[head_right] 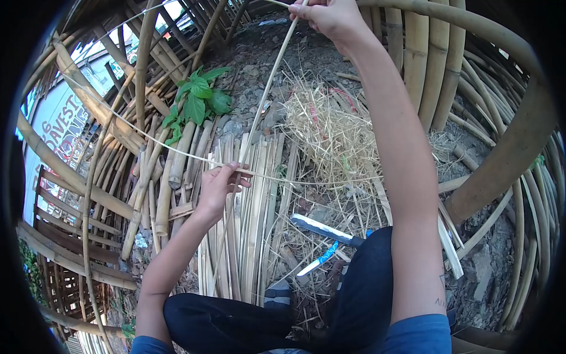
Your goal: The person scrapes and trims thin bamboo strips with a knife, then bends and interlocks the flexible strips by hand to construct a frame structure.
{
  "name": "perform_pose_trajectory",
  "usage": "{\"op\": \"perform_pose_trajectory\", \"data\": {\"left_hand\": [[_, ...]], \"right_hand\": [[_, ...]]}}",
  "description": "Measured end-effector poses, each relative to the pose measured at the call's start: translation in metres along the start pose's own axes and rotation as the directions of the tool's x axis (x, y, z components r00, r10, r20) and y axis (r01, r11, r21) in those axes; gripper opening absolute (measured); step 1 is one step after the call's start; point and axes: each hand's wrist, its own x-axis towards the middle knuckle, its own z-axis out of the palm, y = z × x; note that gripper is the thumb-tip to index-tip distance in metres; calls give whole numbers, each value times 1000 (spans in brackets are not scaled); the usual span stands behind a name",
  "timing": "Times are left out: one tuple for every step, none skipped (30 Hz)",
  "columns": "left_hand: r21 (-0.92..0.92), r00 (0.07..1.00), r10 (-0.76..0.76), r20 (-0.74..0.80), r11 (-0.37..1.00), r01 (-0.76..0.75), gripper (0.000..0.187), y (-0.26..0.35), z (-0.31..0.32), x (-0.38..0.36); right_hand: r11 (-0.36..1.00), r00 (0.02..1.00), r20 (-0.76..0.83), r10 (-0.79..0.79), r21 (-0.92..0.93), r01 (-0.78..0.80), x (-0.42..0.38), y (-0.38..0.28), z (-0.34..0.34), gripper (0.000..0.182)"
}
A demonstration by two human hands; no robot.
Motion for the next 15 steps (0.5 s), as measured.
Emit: {"op": "perform_pose_trajectory", "data": {"left_hand": [[-65,1000,-23,-5,998,23,37,-6,0,-3],[-62,1000,-19,-4,998,19,37,-12,-1,-3],[-79,1000,-25,16,997,26,38,-17,-3,-3],[-98,999,-30,34,995,33,39,-20,-4,-5],[-71,999,-20,34,997,22,39,-21,-2,-7],[-69,999,-11,35,998,13,39,-22,-2,-7],[-56,999,-22,34,998,24,39,-23,-1,-8],[-43,999,-35,33,998,37,39,-24,1,-8],[-135,999,-49,13,990,50,39,-25,6,-9],[-136,999,-41,16,990,43,39,-28,6,-9],[-122,1000,3,24,993,0,39,-30,6,-10],[-109,998,45,33,993,-41,38,-32,7,-11],[-96,997,71,24,993,-69,37,-33,8,-12],[-95,997,67,34,993,-64,37,-32,9,-13],[-99,997,74,34,993,-70,38,-32,10,-14]], "right_hand": [[1000,1000,-1,-8,6,8,0,2,1,7],[1000,1000,-5,-18,12,18,1,3,1,7],[999,1000,2,7,-47,-7,1,3,-1,7],[999,1000,1,2,-47,-2,1,6,1,7],[997,1000,14,-15,-82,16,1,9,4,11],[992,999,26,-33,-117,35,3,10,5,16],[995,1000,13,-13,-101,14,3,11,4,14],[994,1000,12,-20,-103,21,3,11,3,14],[994,999,15,-48,-99,50,3,12,3,13],[992,997,17,-77,-95,78,3,12,3,13],[988,992,16,-122,-90,123,3,14,2,12],[988,992,11,-123,-95,124,4,15,0,12],[990,994,16,-107,-89,108,5,17,-2,12],[993,996,21,-86,-82,87,4,18,-3,12],[994,998,16,-56,-88,58,5,18,-4,12]]}}
